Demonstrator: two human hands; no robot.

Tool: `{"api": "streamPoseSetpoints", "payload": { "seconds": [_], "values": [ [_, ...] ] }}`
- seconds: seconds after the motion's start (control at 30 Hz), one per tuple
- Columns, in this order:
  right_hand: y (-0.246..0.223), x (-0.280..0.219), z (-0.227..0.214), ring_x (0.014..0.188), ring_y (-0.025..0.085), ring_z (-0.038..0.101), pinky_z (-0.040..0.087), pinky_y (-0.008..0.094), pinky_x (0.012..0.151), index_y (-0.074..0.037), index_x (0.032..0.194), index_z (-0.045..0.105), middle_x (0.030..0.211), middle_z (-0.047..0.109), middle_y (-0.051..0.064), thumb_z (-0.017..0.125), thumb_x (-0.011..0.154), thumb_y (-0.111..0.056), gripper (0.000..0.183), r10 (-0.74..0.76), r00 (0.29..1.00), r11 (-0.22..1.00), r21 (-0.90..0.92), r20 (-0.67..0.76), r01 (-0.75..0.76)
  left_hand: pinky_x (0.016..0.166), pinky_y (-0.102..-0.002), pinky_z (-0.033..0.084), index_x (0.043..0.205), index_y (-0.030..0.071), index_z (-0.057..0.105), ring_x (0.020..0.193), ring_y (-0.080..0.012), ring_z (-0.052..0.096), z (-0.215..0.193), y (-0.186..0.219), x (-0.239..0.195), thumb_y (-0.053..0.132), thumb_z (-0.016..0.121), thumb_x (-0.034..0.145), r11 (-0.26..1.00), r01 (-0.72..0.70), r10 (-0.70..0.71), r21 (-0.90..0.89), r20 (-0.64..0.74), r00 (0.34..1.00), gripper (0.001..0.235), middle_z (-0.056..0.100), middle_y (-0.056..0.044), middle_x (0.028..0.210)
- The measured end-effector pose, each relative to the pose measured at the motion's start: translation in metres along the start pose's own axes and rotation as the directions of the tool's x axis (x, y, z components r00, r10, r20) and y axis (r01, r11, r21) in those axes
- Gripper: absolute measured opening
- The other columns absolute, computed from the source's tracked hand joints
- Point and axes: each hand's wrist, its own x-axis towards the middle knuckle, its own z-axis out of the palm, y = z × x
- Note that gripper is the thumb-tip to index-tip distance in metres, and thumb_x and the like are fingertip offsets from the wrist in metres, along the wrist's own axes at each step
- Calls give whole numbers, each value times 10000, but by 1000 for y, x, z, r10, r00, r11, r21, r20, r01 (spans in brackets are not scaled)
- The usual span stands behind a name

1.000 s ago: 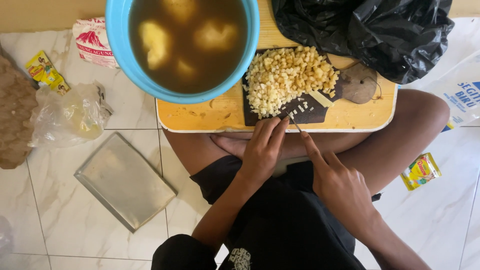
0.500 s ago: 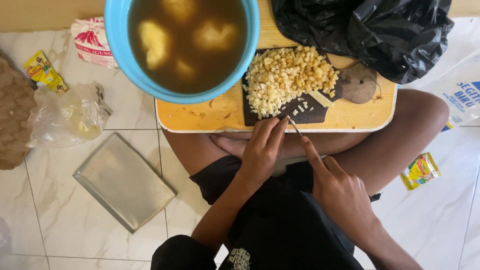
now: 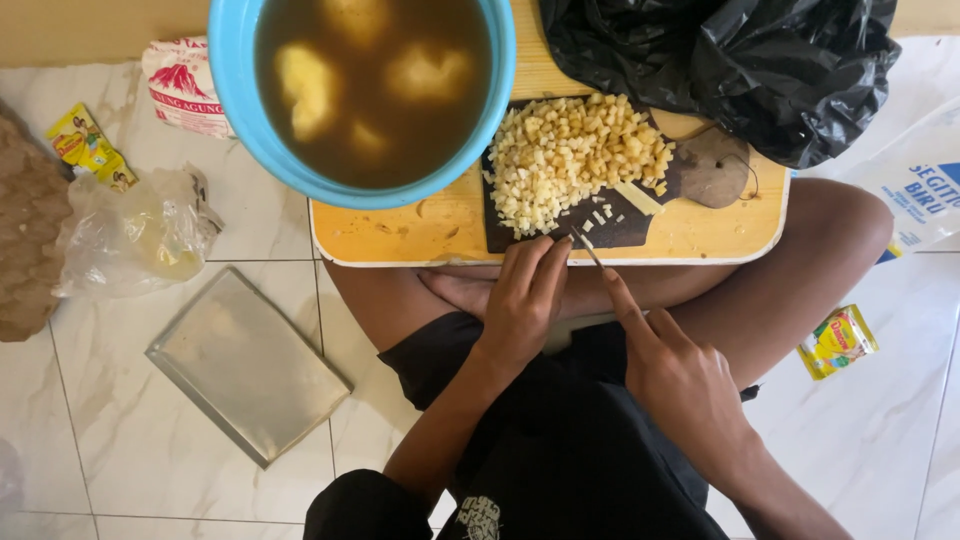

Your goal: A person sitting on the floor dicing peeled potatoes into small cubes on a cutting board using a knife.

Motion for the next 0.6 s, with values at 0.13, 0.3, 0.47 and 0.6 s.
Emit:
{"api": "streamPoseSetpoints", "payload": {
  "seconds": [0.13, 0.3, 0.47, 0.6],
  "values": [
    [0, -4, 3, 316, 189, 510, 502, 383, 348, -137, 1579, 466, 682, 593, 45, 592, 890, -32, 708, -14, 999, 1000, 15, 32, 13, 876, -384, 558, 1218, -116, 625, 996, -304, 625, 0, 1, 1, -127, 731, 909, 999, 16, -17, -47, -9, 1000, 327, 595, -202, 1173],
    [-3, -5, 4, 314, 211, 516, 512, 407, 358, -170, 1574, 475, 681, 572, 40, 589, 883, -34, 714, -1, 1000, 1000, 11, 27, 0, 814, -351, 557, 1189, -89, 642, 951, -272, 621, 0, 4, 4, -80, 717, 940, 997, 60, -63, -54, -50, 997, 260, 599, -174, 1138],
    [-2, 2, 8, 330, 223, 533, 514, 404, 364, -144, 1570, 478, 728, 608, 56, 606, 847, -5, 748, -35, 999, 999, 5, 0, 35, 827, -358, 544, 1167, -75, 645, 943, -273, 614, 1, 6, 6, -80, 723, 941, 996, 73, -76, -44, -74, 994, 238, 599, -166, 1144],
    [-1, 7, 9, 361, 223, 561, 536, 391, 387, -123, 1586, 457, 750, 635, 74, 592, 830, 7, 779, -66, 997, 998, -19, -31, 65, 808, -360, 541, 1153, -73, 639, 925, -269, 599, 5, 2, 2, -84, 731, 925, 996, 73, -78, -58, -81, 994, 246, 590, -168, 1139]
  ]
}}
